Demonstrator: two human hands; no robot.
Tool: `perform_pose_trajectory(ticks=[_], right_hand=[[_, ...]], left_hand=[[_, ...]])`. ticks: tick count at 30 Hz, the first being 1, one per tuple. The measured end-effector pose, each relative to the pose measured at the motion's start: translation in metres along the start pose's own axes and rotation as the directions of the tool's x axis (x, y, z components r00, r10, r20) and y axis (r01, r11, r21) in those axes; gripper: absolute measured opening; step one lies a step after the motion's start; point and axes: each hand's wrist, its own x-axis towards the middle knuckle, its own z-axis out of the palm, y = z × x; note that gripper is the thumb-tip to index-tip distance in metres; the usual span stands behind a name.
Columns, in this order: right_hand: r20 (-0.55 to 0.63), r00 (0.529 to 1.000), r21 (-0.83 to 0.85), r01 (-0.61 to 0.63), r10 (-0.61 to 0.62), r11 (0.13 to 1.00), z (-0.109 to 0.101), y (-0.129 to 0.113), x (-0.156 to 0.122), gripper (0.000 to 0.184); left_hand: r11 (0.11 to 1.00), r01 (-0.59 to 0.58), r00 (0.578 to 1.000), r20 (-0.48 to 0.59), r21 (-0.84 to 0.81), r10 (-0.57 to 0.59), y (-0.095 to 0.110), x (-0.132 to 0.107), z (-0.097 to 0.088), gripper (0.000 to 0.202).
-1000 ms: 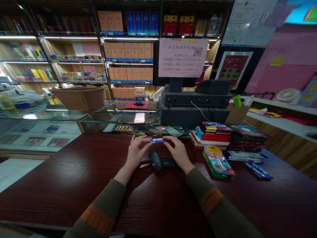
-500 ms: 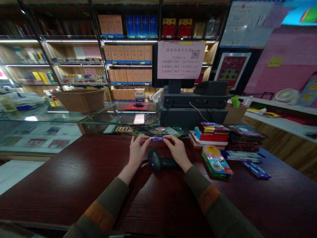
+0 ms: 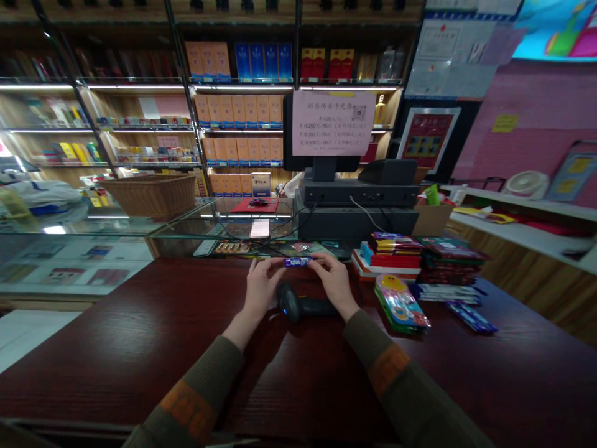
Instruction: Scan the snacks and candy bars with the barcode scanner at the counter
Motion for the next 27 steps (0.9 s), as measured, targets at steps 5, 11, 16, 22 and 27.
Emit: perform_pose_trajectory(ticks=[5, 11, 16, 22, 27], right_hand=[[0.023, 1.0, -0.002, -0.004, 0.004, 1.0, -0.005, -0.003, -0.001, 0.028], [0.066, 0.998, -0.046, 0.012, -0.009, 0.999, -0.017, -0.001, 0.001, 0.029], [0.091, 0.993, -0.164, 0.085, -0.071, 0.983, -0.04, -0.002, 0.008, 0.03], [0.107, 0.976, -0.38, 0.218, -0.191, 0.899, -0.088, -0.006, 0.023, 0.023], [0.129, 0.939, -0.564, 0.334, -0.319, 0.755, -0.138, 0.001, 0.041, 0.02]], left_hand=[[0.997, -0.04, 0.999, -0.01, -0.064, 0.039, 0.005, -0.002, 0.001, 0.029], [0.996, -0.085, 0.996, 0.015, 0.026, 0.084, 0.012, 0.003, 0.004, 0.02], [0.987, -0.112, 0.992, 0.066, 0.119, 0.104, 0.025, 0.012, 0.013, 0.021], [0.97, -0.168, 0.982, 0.12, 0.177, 0.149, 0.052, 0.028, 0.04, 0.019], [0.975, -0.185, 0.974, 0.158, 0.127, 0.164, 0.082, 0.041, 0.076, 0.018]])
